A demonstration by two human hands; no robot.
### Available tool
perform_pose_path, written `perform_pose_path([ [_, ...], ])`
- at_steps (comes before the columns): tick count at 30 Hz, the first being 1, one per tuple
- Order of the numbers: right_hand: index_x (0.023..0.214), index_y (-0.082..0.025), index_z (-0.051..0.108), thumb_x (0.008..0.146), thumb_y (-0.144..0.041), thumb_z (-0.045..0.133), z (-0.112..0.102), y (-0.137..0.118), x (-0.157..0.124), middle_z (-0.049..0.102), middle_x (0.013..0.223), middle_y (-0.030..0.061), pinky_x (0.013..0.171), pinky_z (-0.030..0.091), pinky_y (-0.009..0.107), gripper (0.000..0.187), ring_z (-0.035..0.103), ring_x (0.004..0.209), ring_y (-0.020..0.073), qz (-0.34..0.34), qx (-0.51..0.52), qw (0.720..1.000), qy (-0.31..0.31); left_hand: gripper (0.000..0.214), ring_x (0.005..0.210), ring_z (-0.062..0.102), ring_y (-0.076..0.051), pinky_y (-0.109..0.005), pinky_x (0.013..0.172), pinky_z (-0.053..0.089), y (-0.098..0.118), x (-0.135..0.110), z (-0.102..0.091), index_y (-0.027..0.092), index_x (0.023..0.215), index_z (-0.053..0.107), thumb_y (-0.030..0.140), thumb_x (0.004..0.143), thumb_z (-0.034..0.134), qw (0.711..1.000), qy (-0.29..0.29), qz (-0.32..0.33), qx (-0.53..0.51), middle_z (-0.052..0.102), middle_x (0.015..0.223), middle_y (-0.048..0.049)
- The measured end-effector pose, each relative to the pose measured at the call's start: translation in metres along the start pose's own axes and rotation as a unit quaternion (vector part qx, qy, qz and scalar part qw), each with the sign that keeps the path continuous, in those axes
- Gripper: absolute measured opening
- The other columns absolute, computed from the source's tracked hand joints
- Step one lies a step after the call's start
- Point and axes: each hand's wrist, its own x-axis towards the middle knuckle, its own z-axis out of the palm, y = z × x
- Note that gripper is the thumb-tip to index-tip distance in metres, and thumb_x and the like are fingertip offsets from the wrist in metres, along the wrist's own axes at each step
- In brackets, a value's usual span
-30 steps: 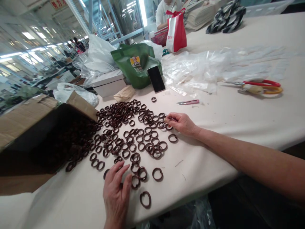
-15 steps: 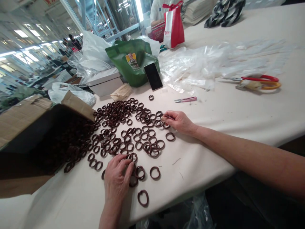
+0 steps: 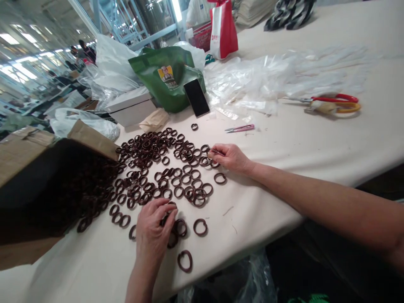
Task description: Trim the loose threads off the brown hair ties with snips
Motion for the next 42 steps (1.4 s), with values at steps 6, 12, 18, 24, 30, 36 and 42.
perform_pose_path([
  [6, 0.076, -0.016, 0.061, 0.085, -0.043, 0.055, 0.001, 0.001, 0.0, 0.058, 0.062, -0.0008, 0.059, 0.038, 0.025, 0.029, 0.049, 0.058, 0.0121, -0.002, 0.008, 1.0, 0.0, 0.011, 0.096, 0.062, -0.026, -0.043, 0.088, 0.046, 0.01, 0.024, 0.018, 0.022, 0.09, 0.071, 0.031, 0.085, 0.068, 0.998, -0.058, 0.01, 0.013, 0.071, 0.098, -0.006],
  [12, 0.077, -0.016, 0.06, 0.085, -0.042, 0.054, 0.0, -0.001, 0.0, 0.055, 0.061, -0.0016, 0.059, 0.037, 0.025, 0.027, 0.047, 0.058, 0.0114, 0.005, 0.016, 1.0, -0.007, 0.009, 0.092, 0.063, -0.025, -0.044, 0.093, 0.042, 0.014, 0.029, 0.018, 0.024, 0.088, 0.071, 0.032, 0.087, 0.067, 0.996, -0.06, 0.043, 0.052, 0.072, 0.095, -0.0045],
  [18, 0.075, -0.016, 0.061, 0.084, -0.04, 0.054, 0.0, -0.001, 0.001, 0.053, 0.06, -0.0028, 0.058, 0.035, 0.024, 0.026, 0.044, 0.056, 0.0103, 0.003, 0.002, 1.0, -0.001, 0.011, 0.089, 0.064, -0.025, -0.049, 0.104, 0.033, 0.017, 0.028, 0.018, 0.027, 0.085, 0.07, 0.027, 0.09, 0.06, 0.993, -0.046, 0.065, 0.088, 0.074, 0.09, -0.0026],
  [24, 0.075, -0.016, 0.061, 0.085, -0.038, 0.053, 0.002, 0.002, 0.001, 0.053, 0.059, -0.0033, 0.058, 0.033, 0.024, 0.026, 0.043, 0.056, 0.0099, -0.012, 0.008, 1.0, -0.002, 0.01, 0.083, 0.064, -0.023, -0.045, 0.096, 0.041, 0.022, 0.03, 0.015, 0.024, 0.081, 0.069, 0.024, 0.087, 0.062, 0.997, 0.001, 0.062, 0.052, 0.073, 0.09, -0.0028],
  [30, 0.077, -0.015, 0.063, 0.086, -0.036, 0.056, -0.001, -0.007, -0.003, 0.051, 0.06, -0.0039, 0.058, 0.032, 0.022, 0.024, 0.04, 0.057, 0.0093, -0.04, -0.001, 0.999, 0.011, 0.009, 0.09, 0.064, -0.019, -0.032, 0.084, 0.048, 0.042, 0.015, 0.003, 0.023, 0.082, 0.07, 0.029, 0.087, 0.066, 0.992, 0.056, -0.073, -0.091, 0.068, 0.095, -0.0026],
  [36, 0.084, -0.014, 0.067, 0.084, -0.039, 0.064, 0.026, -0.051, -0.054, 0.056, 0.068, -0.0018, 0.058, 0.038, 0.021, 0.025, 0.045, 0.059, 0.009, -0.052, 0.169, 0.982, -0.06, 0.014, 0.103, 0.061, -0.019, -0.03, 0.093, 0.044, 0.069, -0.01, -0.008, 0.022, 0.078, 0.07, 0.035, 0.084, 0.07, 0.945, 0.069, -0.215, -0.235, 0.067, 0.105, -0.0026],
  [42, 0.107, -0.015, 0.069, 0.08, -0.04, 0.072, 0.059, -0.079, -0.111, 0.058, 0.076, 0.0, 0.061, 0.044, 0.021, 0.037, 0.052, 0.065, 0.0096, 0.006, 0.368, 0.92, -0.132, 0.028, 0.098, 0.064, -0.021, -0.031, 0.088, 0.05, 0.097, -0.027, -0.01, 0.021, 0.097, 0.075, 0.043, 0.079, 0.075, 0.859, 0.076, -0.339, -0.376, 0.071, 0.102, -0.0055],
])
